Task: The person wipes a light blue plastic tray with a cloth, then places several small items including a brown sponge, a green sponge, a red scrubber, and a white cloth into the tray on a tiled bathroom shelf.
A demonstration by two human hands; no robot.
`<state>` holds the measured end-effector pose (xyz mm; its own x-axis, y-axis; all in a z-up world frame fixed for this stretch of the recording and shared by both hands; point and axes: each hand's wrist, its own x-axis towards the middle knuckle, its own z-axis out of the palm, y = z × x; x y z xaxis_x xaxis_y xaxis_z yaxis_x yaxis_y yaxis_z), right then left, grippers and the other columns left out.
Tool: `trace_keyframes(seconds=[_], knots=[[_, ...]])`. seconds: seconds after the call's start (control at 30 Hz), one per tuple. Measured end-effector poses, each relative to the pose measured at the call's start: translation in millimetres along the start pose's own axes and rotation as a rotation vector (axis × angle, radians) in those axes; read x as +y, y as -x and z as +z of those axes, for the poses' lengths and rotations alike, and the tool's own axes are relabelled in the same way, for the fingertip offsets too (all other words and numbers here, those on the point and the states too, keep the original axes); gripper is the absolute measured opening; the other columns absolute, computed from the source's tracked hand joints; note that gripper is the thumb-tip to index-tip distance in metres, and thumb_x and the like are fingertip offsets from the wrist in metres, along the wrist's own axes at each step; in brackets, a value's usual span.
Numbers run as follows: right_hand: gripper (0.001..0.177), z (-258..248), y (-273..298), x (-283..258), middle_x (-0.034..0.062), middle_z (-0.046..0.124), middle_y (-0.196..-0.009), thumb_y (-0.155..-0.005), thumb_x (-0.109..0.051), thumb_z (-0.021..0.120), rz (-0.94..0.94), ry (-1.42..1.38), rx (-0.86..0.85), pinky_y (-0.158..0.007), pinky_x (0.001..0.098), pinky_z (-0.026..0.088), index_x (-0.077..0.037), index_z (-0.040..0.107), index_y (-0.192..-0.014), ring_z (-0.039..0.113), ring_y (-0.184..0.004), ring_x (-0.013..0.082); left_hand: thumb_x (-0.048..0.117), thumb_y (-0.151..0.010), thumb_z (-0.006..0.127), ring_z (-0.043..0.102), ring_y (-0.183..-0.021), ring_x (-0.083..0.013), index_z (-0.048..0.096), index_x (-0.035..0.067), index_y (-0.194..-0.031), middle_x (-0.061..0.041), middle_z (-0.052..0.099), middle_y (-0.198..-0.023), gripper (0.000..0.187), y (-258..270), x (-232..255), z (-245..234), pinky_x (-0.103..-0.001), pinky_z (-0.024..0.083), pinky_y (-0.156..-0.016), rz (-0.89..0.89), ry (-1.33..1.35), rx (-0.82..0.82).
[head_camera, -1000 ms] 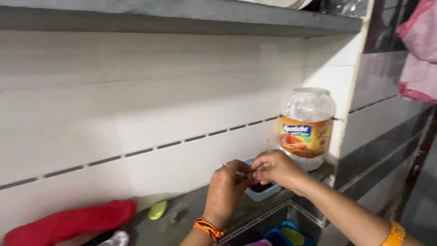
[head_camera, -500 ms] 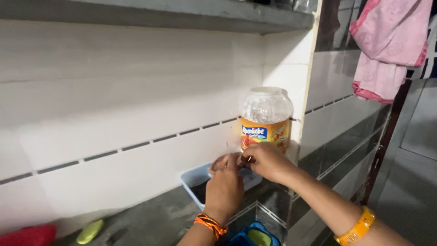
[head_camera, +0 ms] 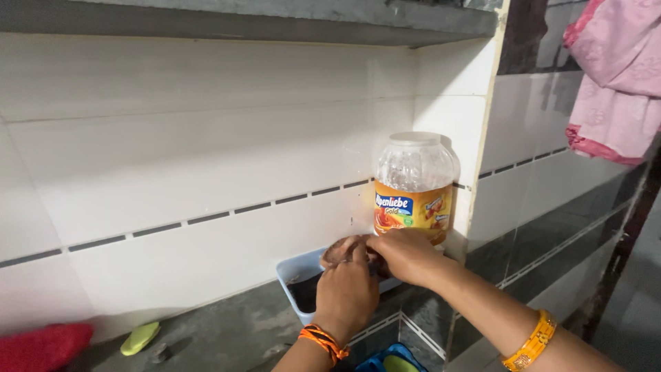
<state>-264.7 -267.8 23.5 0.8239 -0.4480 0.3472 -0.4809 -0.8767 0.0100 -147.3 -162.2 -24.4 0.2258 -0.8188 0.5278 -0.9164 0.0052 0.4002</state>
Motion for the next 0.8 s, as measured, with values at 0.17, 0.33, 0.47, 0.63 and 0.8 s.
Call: trace_keyframes(seconds=[0.17,0.33,0.47,0.63,0.8], knots=[[0.025,-1,2,-3,0.0127,0.074,-0.086,-0.080,-0.013,0.074,-0.016,0.021,0.113,-0.069,0.0496,0.054,-0.014,0.071,-0.105,0.072,-0.085,0.0351,0.016,-0.088,0.058,0.072,-0.086,-0.0400,0.047,0.005,-0.136,-0.022,0.074,-0.093,0.051,2,4,-4,-0.051,0.056,-0.079,-0.022,-0.006,0.004],[0.014,-18,5,-28,0.0097,0.076,-0.083,-0.078,-0.012,0.074,-0.006,-0.220,0.266,-0.068,0.0439,0.057,-0.012,0.074,-0.092,0.075,-0.081,0.0312,0.011,-0.088,0.059,0.071,-0.087,-0.0409,0.059,0.011,-0.125,-0.019,0.075,-0.095,0.037,13,-6,-49,-0.052,0.055,-0.075,0.053,0.000,0.195],[0.013,-13,1,-93,0.0087,0.077,-0.080,-0.076,-0.015,0.079,-0.095,-0.394,0.294,-0.067,0.0402,0.058,-0.010,0.074,-0.087,0.076,-0.074,0.0282,0.009,-0.088,0.060,0.071,-0.083,-0.0388,0.068,0.009,-0.112,-0.015,0.075,-0.094,0.026,42,-34,-105,-0.050,0.055,-0.076,0.071,-0.037,0.256],[0.015,1,-18,-192,0.0063,0.079,-0.082,-0.078,-0.021,0.079,-0.167,-0.538,0.137,-0.070,0.0377,0.059,-0.010,0.076,-0.088,0.077,-0.075,0.0227,0.006,-0.086,0.060,0.071,-0.085,-0.0371,0.075,0.013,-0.101,-0.014,0.076,-0.092,0.022,98,-87,-180,-0.048,0.056,-0.076,-0.015,-0.178,0.194],[0.026,18,-40,-270,0.0065,0.079,-0.093,-0.076,-0.024,0.081,-0.132,-0.495,-0.121,-0.079,0.0386,0.057,-0.014,0.078,-0.099,0.075,-0.087,0.0238,0.006,-0.083,0.062,0.072,-0.086,-0.0353,0.077,0.014,-0.099,-0.014,0.076,-0.092,0.023,151,-142,-223,-0.047,0.056,-0.077,-0.115,-0.293,0.128]])
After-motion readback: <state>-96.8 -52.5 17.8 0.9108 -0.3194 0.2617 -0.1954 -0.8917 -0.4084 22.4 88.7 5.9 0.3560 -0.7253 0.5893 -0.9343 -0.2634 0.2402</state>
